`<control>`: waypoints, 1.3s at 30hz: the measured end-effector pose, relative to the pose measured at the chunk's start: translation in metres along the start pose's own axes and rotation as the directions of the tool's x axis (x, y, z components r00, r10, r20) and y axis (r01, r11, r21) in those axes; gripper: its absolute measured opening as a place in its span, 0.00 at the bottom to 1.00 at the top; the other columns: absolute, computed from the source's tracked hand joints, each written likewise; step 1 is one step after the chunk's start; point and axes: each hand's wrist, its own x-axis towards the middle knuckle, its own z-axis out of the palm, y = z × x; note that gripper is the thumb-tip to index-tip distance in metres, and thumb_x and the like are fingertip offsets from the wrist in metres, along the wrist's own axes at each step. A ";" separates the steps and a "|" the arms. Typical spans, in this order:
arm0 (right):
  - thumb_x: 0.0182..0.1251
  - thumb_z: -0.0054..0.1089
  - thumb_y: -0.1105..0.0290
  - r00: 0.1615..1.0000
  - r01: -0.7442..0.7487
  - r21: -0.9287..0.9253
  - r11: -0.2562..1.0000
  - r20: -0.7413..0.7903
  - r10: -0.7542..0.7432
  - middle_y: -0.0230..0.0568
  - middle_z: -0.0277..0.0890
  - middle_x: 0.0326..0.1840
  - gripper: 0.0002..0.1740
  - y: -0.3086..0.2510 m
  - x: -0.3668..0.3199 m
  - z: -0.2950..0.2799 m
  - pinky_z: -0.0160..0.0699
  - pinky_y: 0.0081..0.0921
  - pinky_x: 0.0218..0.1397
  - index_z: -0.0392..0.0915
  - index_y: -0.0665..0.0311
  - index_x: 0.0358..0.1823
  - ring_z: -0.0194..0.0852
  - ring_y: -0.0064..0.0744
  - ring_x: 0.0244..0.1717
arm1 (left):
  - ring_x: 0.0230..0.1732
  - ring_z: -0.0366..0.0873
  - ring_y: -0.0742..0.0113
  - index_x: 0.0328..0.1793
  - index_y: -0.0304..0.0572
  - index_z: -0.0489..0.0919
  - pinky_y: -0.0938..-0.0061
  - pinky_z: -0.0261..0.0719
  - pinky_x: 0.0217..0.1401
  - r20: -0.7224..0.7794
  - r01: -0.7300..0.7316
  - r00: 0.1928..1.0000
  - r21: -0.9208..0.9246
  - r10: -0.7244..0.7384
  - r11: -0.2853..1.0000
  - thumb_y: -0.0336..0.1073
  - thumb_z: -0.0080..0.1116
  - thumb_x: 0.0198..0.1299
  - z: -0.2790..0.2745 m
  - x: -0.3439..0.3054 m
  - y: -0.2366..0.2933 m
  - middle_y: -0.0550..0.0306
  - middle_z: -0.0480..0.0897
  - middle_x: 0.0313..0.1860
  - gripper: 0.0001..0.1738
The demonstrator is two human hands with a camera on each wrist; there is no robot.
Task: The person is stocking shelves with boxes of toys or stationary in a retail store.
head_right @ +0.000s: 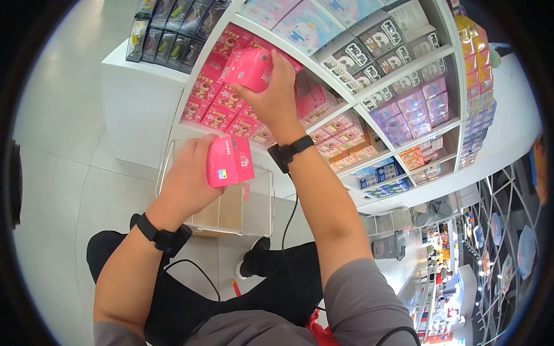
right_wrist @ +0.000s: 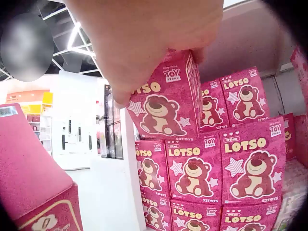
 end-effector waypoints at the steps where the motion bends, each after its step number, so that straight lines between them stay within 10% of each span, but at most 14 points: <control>1: 0.51 0.98 0.43 1.000 -0.014 0.018 1.000 -0.011 0.014 0.66 0.72 0.80 0.69 0.002 0.001 0.006 0.70 0.58 0.87 0.66 0.74 0.86 0.68 0.66 0.83 | 0.72 0.81 0.29 0.86 0.40 0.69 0.47 0.85 0.74 -0.008 -0.015 1.000 0.004 0.015 1.000 0.37 0.85 0.56 0.001 0.000 -0.001 0.36 0.78 0.72 0.52; 11: 0.49 1.01 0.52 0.975 -0.216 0.134 0.967 -0.027 0.221 0.66 0.54 0.88 0.72 -0.004 0.005 0.024 0.66 0.56 0.90 0.58 0.70 0.88 0.57 0.62 0.90 | 0.66 0.84 0.29 0.84 0.38 0.72 0.45 0.86 0.69 -0.069 -0.099 0.993 0.015 0.100 0.995 0.36 0.83 0.58 0.000 -0.004 -0.003 0.33 0.80 0.68 0.47; 20: 0.67 0.91 0.67 0.879 -0.404 0.747 0.528 0.158 0.450 0.52 0.74 0.76 0.60 0.004 -0.011 0.050 0.89 0.37 0.72 0.52 0.66 0.89 0.84 0.38 0.68 | 0.63 0.86 0.31 0.84 0.42 0.72 0.46 0.90 0.63 -0.087 -0.083 0.992 0.042 0.087 0.996 0.37 0.81 0.59 -0.003 -0.002 0.001 0.37 0.80 0.68 0.46; 29: 0.67 0.90 0.63 0.902 -0.408 0.444 0.798 0.058 0.429 0.55 0.79 0.73 0.58 -0.017 0.021 0.068 0.86 0.36 0.73 0.57 0.72 0.88 0.85 0.40 0.67 | 0.64 0.86 0.32 0.85 0.46 0.70 0.45 0.91 0.61 -0.094 -0.025 0.995 0.073 0.031 0.997 0.39 0.82 0.59 -0.002 0.001 0.001 0.40 0.79 0.68 0.48; 39: 0.74 0.82 0.63 0.909 -0.416 0.453 0.788 0.172 0.380 0.60 0.83 0.73 0.57 0.000 0.033 0.078 0.85 0.37 0.75 0.53 0.76 0.92 0.89 0.41 0.68 | 0.64 0.85 0.32 0.87 0.47 0.69 0.44 0.91 0.63 -0.133 0.103 0.987 0.129 -0.086 0.986 0.38 0.82 0.59 -0.010 0.004 -0.002 0.40 0.79 0.70 0.50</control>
